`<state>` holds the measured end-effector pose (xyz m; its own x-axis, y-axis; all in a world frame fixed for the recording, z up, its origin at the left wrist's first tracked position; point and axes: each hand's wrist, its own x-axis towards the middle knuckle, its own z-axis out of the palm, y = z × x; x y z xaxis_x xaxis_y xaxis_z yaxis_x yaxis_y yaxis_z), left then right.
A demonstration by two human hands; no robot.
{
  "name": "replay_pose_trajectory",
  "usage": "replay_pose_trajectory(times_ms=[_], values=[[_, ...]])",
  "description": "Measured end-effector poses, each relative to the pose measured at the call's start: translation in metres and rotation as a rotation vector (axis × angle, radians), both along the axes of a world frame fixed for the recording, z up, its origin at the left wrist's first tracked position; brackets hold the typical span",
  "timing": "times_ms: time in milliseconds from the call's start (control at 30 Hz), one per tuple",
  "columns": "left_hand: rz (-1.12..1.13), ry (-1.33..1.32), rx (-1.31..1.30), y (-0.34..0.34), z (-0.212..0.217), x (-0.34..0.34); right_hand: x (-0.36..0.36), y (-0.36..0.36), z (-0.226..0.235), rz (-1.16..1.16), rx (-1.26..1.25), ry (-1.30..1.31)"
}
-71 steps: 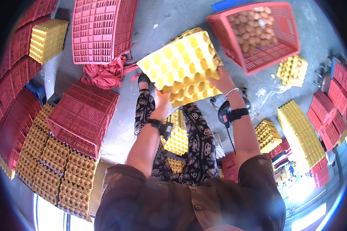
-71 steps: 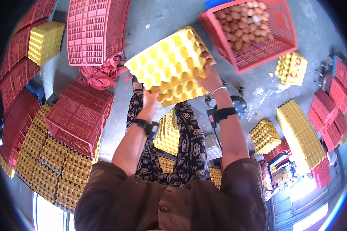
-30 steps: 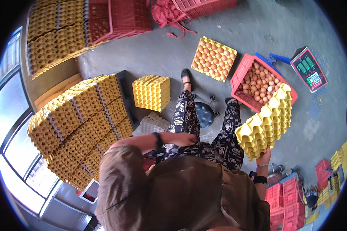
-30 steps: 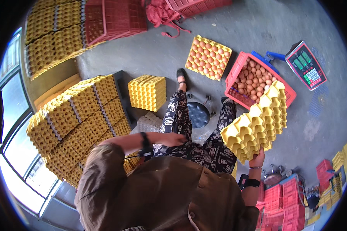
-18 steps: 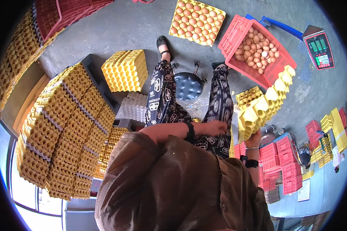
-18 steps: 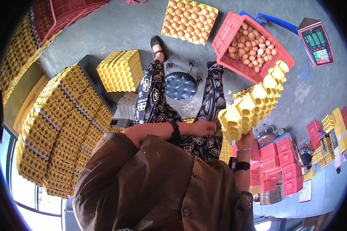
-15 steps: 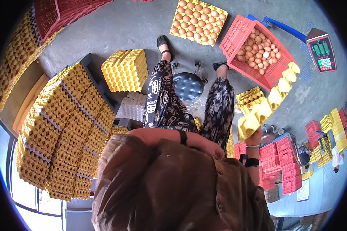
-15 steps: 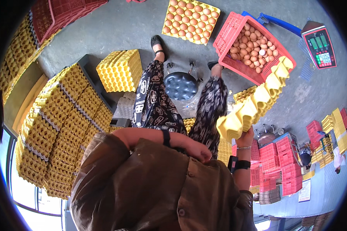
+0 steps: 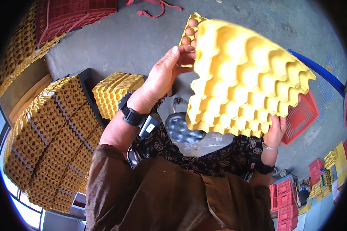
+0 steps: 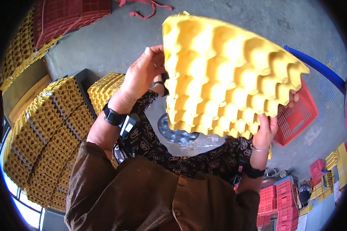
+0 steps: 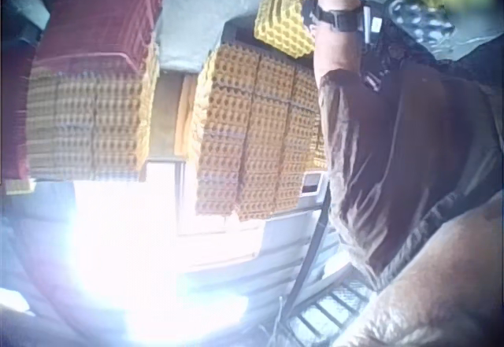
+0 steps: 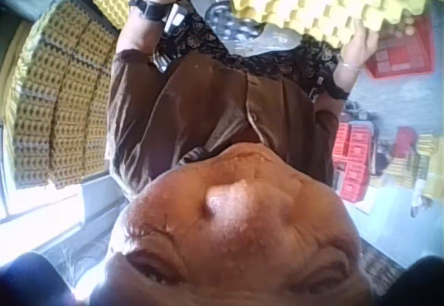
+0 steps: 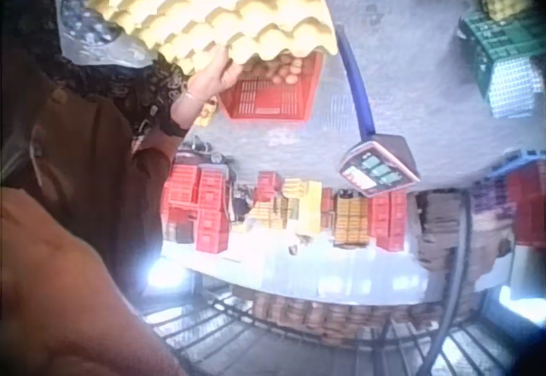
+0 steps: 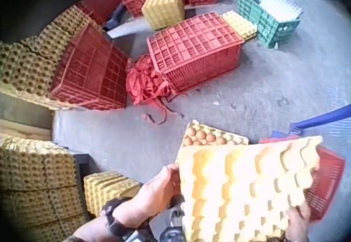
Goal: The person sorts eggs by picking them up by hand from a large crate and placing them into individual yellow egg trays, then stacks the trays on a table.
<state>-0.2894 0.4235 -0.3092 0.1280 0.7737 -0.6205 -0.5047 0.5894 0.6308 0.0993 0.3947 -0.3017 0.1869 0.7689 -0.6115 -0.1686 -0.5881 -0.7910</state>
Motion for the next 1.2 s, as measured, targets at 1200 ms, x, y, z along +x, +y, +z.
replay_pose_trajectory(times_ms=[1200], values=[[1.020, 0.628, 0.483, -0.475, 0.093, -0.282, -0.055, -0.126, -0.031, 0.407, 0.498, -0.013]])
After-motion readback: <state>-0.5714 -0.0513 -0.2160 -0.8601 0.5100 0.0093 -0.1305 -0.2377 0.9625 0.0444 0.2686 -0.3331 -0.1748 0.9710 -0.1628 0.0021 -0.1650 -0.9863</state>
